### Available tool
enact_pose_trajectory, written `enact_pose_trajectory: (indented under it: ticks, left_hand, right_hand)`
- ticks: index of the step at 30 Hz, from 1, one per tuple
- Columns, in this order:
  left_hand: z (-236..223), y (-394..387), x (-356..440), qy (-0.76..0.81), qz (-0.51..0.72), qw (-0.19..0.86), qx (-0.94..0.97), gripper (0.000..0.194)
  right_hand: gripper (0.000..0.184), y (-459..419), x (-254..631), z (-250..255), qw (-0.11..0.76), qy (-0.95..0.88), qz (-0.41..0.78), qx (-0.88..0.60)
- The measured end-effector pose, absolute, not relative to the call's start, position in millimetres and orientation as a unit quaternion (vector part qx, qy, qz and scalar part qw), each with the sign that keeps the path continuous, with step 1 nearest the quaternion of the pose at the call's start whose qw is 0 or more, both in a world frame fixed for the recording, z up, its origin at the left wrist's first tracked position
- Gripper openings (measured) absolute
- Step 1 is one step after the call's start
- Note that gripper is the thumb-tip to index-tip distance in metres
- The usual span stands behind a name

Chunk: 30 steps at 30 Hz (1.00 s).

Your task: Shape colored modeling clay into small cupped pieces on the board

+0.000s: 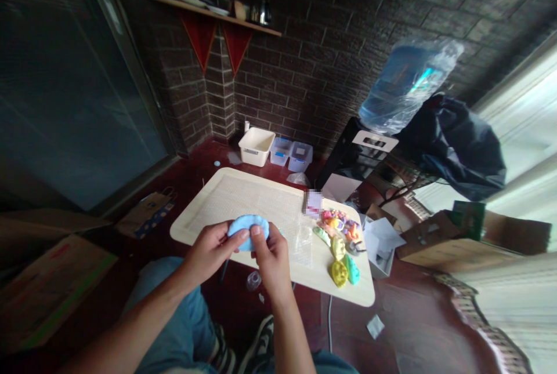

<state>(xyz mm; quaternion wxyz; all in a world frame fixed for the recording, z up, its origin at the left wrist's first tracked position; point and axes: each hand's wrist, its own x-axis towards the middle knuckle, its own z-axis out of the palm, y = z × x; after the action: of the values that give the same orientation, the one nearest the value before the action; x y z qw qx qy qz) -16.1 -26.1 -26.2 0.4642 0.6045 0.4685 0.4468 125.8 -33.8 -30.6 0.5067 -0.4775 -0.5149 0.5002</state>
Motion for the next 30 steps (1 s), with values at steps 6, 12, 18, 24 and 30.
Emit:
enact_pose_trajectory:
  ticks: [6,12,18,24,30]
  left_hand:
    - [-30,-28,-20,0.485,0.426,0.479,0.594,0.036]
    - [-23,-23,-27,0.441,0.469,0.473,0.601,0.029]
    - [-27,-21,-27,0.453,0.493,0.507,0.543,0.019]
    - [-26,-26,-30,0.424,0.447,0.55,0.564,0.028]
    - [-30,-28,-29,0.434,0.469,0.509,0.576,0.026]
  right_hand:
    - [0.038,-36,123,-32,0.52,-0.519,0.457,-0.501]
    - [0.038,-37,133,-16,0.425,-0.583,0.457,-0.521]
    - [0.032,-42,120,-25,0.474,-0.565,0.422,-0.527]
    - [0.034,-47,123,-22,0.468,-0.577,0.402,-0.534]
    - [0.029,-49,122,-17,0.469,-0.588,0.387,-0.534]
